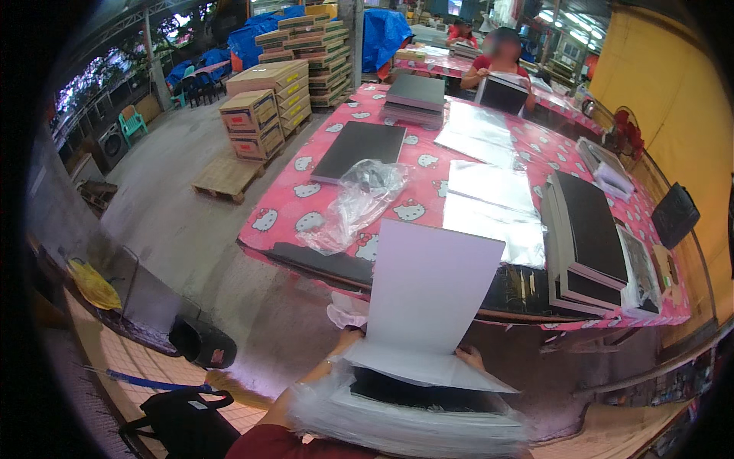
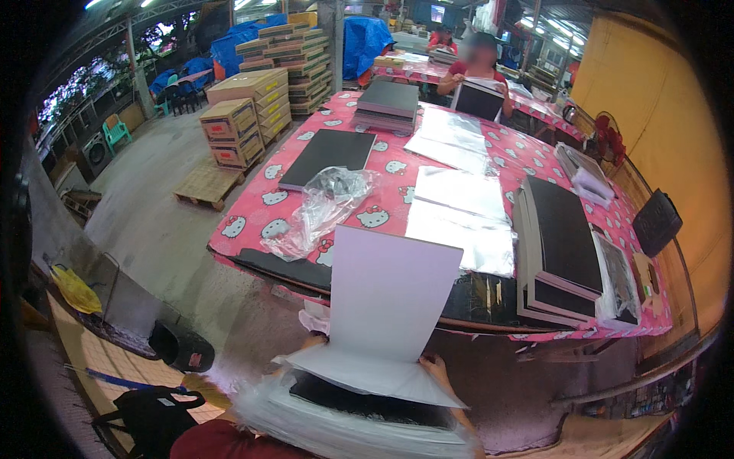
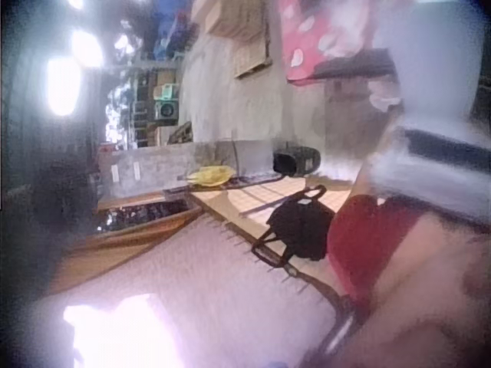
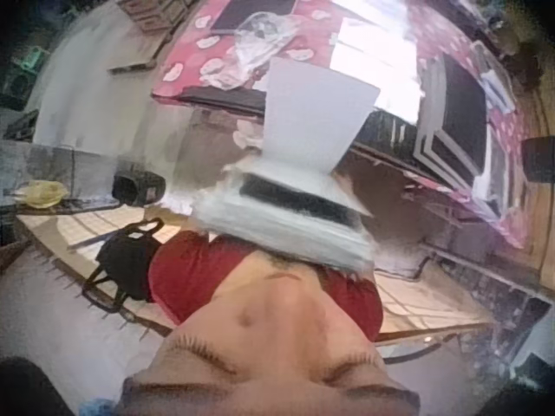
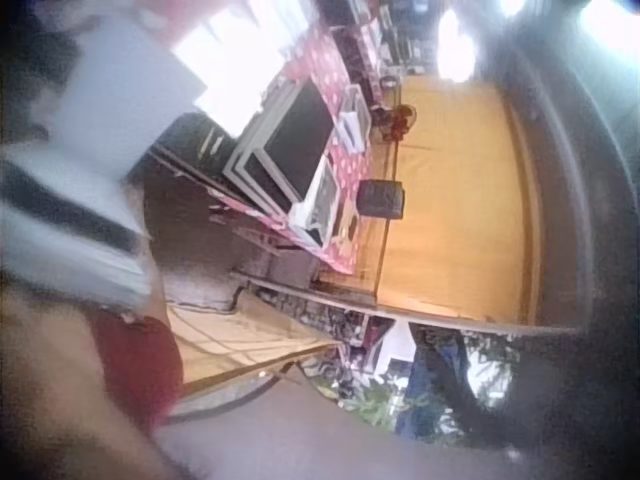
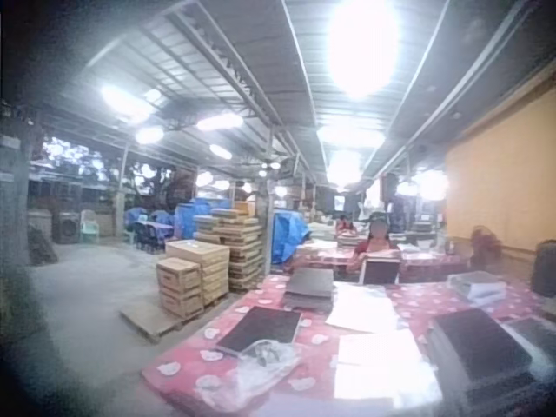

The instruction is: The person places a black folder into a clear plastic bag, seals the bag, and then places the bagged folder onto a stack of similar items.

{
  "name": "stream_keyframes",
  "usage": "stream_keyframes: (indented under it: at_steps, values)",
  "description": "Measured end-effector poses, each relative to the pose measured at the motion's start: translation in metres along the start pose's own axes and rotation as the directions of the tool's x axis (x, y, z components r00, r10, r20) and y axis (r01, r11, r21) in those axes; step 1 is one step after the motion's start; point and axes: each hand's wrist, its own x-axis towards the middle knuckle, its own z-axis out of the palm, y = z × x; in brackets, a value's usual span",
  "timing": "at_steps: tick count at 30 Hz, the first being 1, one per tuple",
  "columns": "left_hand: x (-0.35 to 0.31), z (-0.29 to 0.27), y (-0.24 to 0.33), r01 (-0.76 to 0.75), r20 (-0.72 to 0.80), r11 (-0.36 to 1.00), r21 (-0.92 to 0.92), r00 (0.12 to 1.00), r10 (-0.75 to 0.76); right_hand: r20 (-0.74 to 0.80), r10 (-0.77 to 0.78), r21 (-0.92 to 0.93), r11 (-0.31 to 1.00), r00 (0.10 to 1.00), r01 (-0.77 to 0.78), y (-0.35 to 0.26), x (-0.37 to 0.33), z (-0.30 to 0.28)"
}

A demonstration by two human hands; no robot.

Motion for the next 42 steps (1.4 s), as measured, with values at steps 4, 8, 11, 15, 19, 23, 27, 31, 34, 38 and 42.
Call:
stream_keyframes:
  at_steps: [4,8,11,15,19,23,27,31,34,38,42]
  values:
    - [-0.02,-0.049,0.095,-0.452,-0.294,0.888,-0.082,0.862,0.412,-0.55,-0.27,-0.396,0.917,0.79,0.038,-0.059,-0.038,-0.006]
    - [-0.025,-0.154,0.231,-0.844,-0.289,0.495,0.205,0.431,0.855,-0.588,-0.672,-0.33,0.708,0.451,0.625,-0.207,-0.067,0.01]
    - [0.051,-0.167,0.245,-0.539,0.004,0.201,0.818,0.355,0.935,-0.254,-0.755,-0.119,0.645,0.605,0.755,-0.288,-0.077,0.042]
    - [0.068,-0.205,0.316,-0.642,-0.14,0.633,0.433,0.645,0.751,0.37,-0.412,0.328,0.897,0.833,0.297,-0.316,-0.08,0.068]
    - [-0.048,-0.223,0.39,-0.754,-0.307,0.549,-0.361,0.652,0.694,0.671,-0.326,0.444,0.896,0.666,-0.009,-0.339,-0.083,0.101]
    - [-0.113,-0.2,0.379,-0.859,-0.258,0.447,-0.249,0.503,0.825,0.406,-0.469,0.634,0.763,0.784,0.129,-0.381,-0.096,0.137]
    - [-0.137,-0.186,0.365,-0.862,-0.173,0.477,-0.171,0.502,0.847,0.095,-0.455,0.608,0.731,0.886,0.31,-0.384,-0.089,0.126]
    - [-0.137,-0.179,0.365,-0.824,-0.155,0.525,-0.214,0.559,0.814,-0.016,-0.511,0.673,0.63,0.859,0.387,-0.356,-0.079,0.112]
    - [-0.134,-0.169,0.364,-0.853,-0.179,0.466,-0.235,0.51,0.842,-0.009,-0.606,0.784,0.49,0.796,0.382,-0.352,-0.081,0.115]
    - [-0.136,-0.153,0.363,-0.863,-0.186,0.457,-0.216,0.496,0.848,-0.029,-0.604,0.768,0.497,0.796,0.405,-0.342,-0.072,0.105]
    - [-0.116,-0.163,0.358,-0.799,-0.332,0.53,-0.284,0.601,0.727,-0.041,-0.626,0.829,0.413,0.779,0.376,-0.338,-0.079,0.101]
